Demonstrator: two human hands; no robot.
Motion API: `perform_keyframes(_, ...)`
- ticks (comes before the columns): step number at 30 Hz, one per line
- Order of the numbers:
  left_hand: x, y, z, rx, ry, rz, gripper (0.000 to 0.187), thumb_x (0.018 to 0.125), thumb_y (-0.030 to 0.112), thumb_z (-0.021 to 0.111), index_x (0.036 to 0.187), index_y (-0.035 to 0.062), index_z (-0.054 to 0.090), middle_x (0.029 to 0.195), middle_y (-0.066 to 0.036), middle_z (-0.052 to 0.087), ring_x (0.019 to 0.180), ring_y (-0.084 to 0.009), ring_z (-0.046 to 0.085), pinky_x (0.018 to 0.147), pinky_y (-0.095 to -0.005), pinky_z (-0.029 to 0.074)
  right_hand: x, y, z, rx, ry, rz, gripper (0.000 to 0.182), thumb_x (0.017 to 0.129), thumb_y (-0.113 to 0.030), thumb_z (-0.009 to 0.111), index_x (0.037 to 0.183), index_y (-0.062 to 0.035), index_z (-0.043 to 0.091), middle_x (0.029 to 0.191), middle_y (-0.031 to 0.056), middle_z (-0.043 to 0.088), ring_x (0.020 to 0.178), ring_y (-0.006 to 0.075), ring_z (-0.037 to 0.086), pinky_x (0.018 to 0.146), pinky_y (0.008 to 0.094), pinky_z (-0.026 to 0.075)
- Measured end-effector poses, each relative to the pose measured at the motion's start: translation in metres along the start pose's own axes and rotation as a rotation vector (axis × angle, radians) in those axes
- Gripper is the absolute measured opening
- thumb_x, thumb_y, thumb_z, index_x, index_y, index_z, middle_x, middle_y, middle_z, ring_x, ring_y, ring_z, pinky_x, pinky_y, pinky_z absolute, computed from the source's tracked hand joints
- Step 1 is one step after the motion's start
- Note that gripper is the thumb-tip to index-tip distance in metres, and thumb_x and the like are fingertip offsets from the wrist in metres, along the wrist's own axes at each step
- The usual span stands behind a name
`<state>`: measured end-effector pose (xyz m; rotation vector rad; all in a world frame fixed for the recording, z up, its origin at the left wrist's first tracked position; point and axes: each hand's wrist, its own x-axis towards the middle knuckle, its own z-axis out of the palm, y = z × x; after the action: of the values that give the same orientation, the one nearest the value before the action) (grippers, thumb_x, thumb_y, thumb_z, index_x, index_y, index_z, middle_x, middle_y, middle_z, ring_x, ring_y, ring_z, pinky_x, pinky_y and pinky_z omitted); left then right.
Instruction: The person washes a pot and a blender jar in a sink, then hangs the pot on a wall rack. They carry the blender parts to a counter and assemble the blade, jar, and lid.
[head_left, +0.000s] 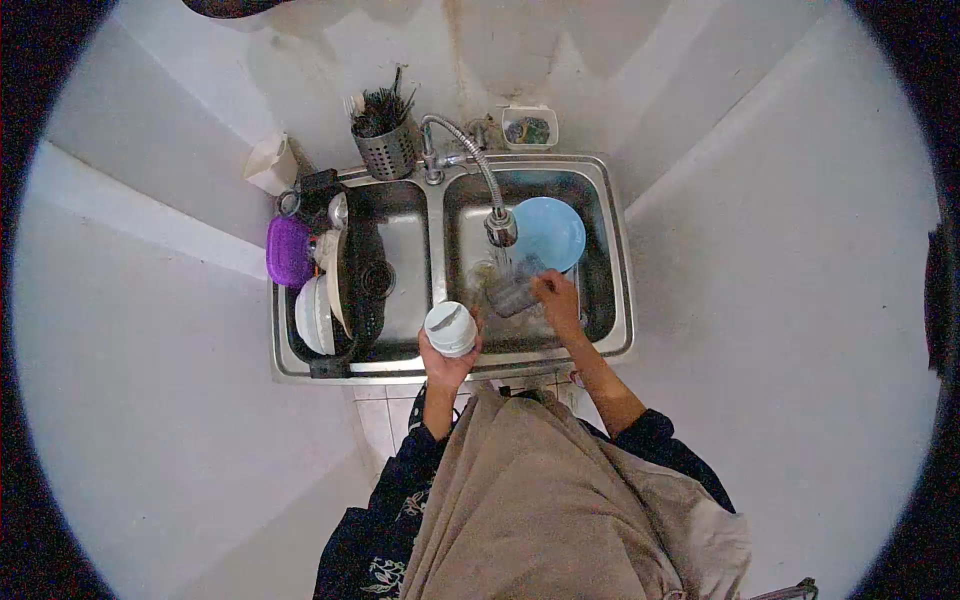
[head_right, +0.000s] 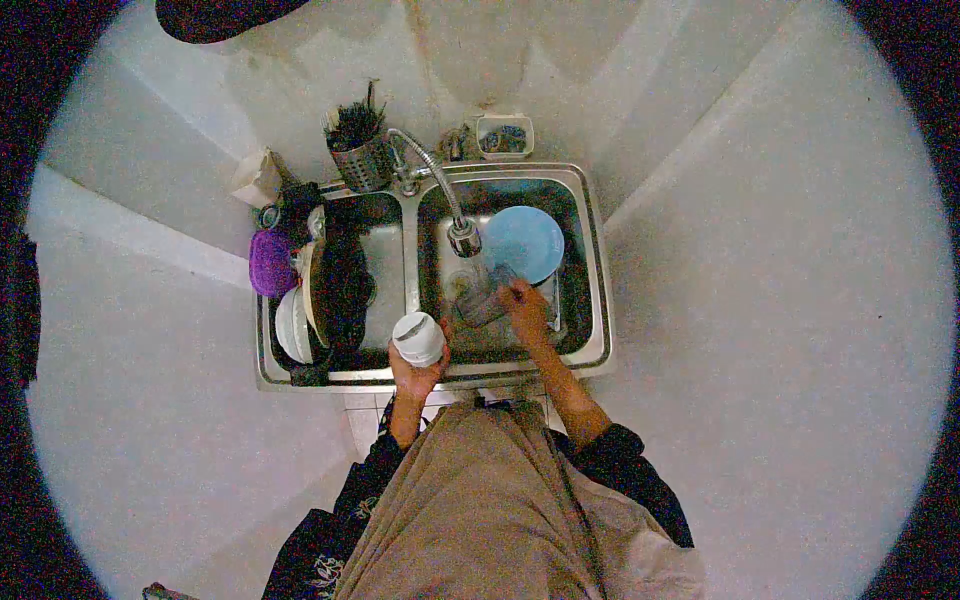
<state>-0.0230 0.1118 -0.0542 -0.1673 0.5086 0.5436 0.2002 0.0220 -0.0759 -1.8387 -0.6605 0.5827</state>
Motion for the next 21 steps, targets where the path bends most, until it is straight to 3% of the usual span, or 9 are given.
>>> perform_keyframes(2, 0.0, 0.0, 0.003, 0.025, -0.016, -0.002, 0.053, 0.086, 0.048, 0.037, 0.121, 0.0103, 0.049, 0.121, -0.015, 0.053, 0.103, -0.0291, 0.056, 0.073, -0.0419, 0.052, 0.0, -0.039, 0.004, -0.553, -0.045, -0.369, 0.016, 0.083, -0.026, 0.061, 0.084, -0.0095, 0.061, 0.077, 0.0039, 0.058, 0.078, 0.024, 0.056, 0.082, 0.0474, 0.043)
perform_keyframes(5, -0.002, 0.001, 0.005, 0.008, 0.032, 0.003, 0.053, 0.086, 0.049, 0.036, 0.12, 0.0107, 0.05, 0.12, -0.015, 0.054, 0.102, -0.0287, 0.056, 0.073, -0.0421, 0.052, 0.005, -0.049, 0.01, -1.028, -0.054, -0.77, 0.014, 0.08, -0.023, 0.063, 0.086, -0.0109, 0.062, 0.083, 0.0054, 0.06, 0.088, 0.0236, 0.055, 0.091, 0.0487, 0.035)
perform_keyframes(8, -0.002, 0.002, 0.003, 0.059, 0.04, 0.036, 0.053, 0.085, 0.049, 0.037, 0.119, 0.0106, 0.051, 0.118, -0.015, 0.055, 0.102, -0.0288, 0.057, 0.073, -0.0425, 0.052, 0.006, -0.059, 0.015, -0.96, -0.041, -0.759, 0.013, 0.081, -0.023, 0.06, 0.088, -0.012, 0.062, 0.086, 0.004, 0.059, 0.095, 0.0213, 0.052, 0.097, 0.0487, 0.028)
perform_keyframes(11, -0.001, 0.003, 0.001, -0.006, 0.03, 0.007, 0.052, 0.085, 0.049, 0.038, 0.117, 0.0103, 0.052, 0.116, -0.014, 0.057, 0.101, -0.0292, 0.057, 0.073, -0.0427, 0.052, 0.011, -0.042, 0.02, -1.075, -0.117, -0.732, 0.015, 0.081, -0.024, 0.06, 0.09, -0.0121, 0.061, 0.082, 0.003, 0.057, 0.092, 0.0216, 0.052, 0.095, 0.0481, 0.03)
perform_keyframes(14, -0.003, 0.006, 0.005, -0.013, -0.032, 0.025, 0.052, 0.085, 0.048, 0.038, 0.118, 0.0109, 0.052, 0.116, -0.014, 0.057, 0.101, -0.0295, 0.057, 0.073, -0.0422, 0.052, 0.01, -0.042, 0.02, -1.069, -0.112, -0.706, 0.015, 0.081, -0.025, 0.059, 0.088, -0.0115, 0.061, 0.081, 0.0027, 0.056, 0.091, 0.0219, 0.051, 0.092, 0.0459, 0.033)
perform_keyframes(17, 0.001, 0.009, -0.004, 0.006, 0.05, 0.032, 0.052, 0.085, 0.048, 0.038, 0.119, 0.0121, 0.051, 0.118, -0.014, 0.056, 0.102, -0.03, 0.057, 0.073, -0.0421, 0.052, 0.01, -0.032, 0.023, -0.943, 0.008, -0.782, 0.015, 0.079, -0.024, 0.06, 0.088, -0.011, 0.06, 0.082, 0.0035, 0.056, 0.091, 0.0232, 0.051, 0.087, 0.0435, 0.036)
perform_keyframes(21, -0.001, 0.005, 0.001, 0.026, -0.002, 0.067, 0.053, 0.085, 0.048, 0.039, 0.121, 0.0105, 0.049, 0.119, -0.014, 0.054, 0.102, -0.03, 0.056, 0.074, -0.0409, 0.052, 0.018, -0.027, 0.024, -0.999, -0.053, -0.724, 0.015, 0.079, -0.022, 0.059, 0.089, -0.0112, 0.061, 0.085, 0.0046, 0.057, 0.091, 0.0248, 0.05, 0.085, 0.0423, 0.037)
